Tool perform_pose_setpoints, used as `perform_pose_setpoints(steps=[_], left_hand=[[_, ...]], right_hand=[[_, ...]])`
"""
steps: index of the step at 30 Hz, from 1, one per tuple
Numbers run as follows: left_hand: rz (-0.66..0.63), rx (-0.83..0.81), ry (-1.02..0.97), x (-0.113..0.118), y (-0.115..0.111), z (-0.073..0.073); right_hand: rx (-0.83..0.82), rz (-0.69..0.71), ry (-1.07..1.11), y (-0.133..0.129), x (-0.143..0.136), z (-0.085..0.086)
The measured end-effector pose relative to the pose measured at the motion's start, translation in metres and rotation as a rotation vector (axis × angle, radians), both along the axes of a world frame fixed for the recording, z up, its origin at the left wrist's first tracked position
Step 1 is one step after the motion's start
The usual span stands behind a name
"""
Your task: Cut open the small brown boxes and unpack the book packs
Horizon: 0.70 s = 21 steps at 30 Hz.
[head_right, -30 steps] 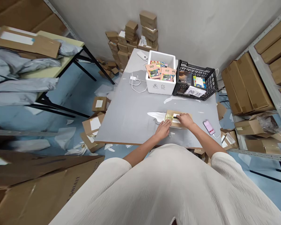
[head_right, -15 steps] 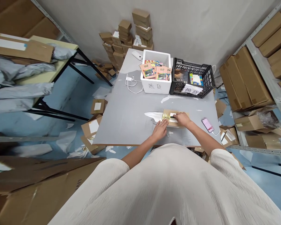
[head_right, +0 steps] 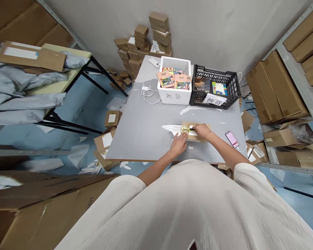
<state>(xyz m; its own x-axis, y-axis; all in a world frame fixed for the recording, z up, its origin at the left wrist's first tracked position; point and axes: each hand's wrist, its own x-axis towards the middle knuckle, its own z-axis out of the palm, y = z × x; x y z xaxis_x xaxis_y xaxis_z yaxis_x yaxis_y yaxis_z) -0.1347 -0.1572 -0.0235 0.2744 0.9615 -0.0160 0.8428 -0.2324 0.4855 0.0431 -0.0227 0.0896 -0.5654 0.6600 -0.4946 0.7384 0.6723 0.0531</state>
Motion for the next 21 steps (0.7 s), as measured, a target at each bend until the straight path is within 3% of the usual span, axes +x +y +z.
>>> perform_pose_setpoints(steps=[13, 21], left_hand=[[0.008, -0.019, 0.008, 0.001, 0.001, 0.0], [0.009, -0.027, 0.022, 0.004, -0.001, -0.002]], right_hand=[[0.04, 0.02, -0.047, -0.001, 0.013, -0.013], [0.044, 0.013, -0.06, -0.001, 0.026, -0.008]])
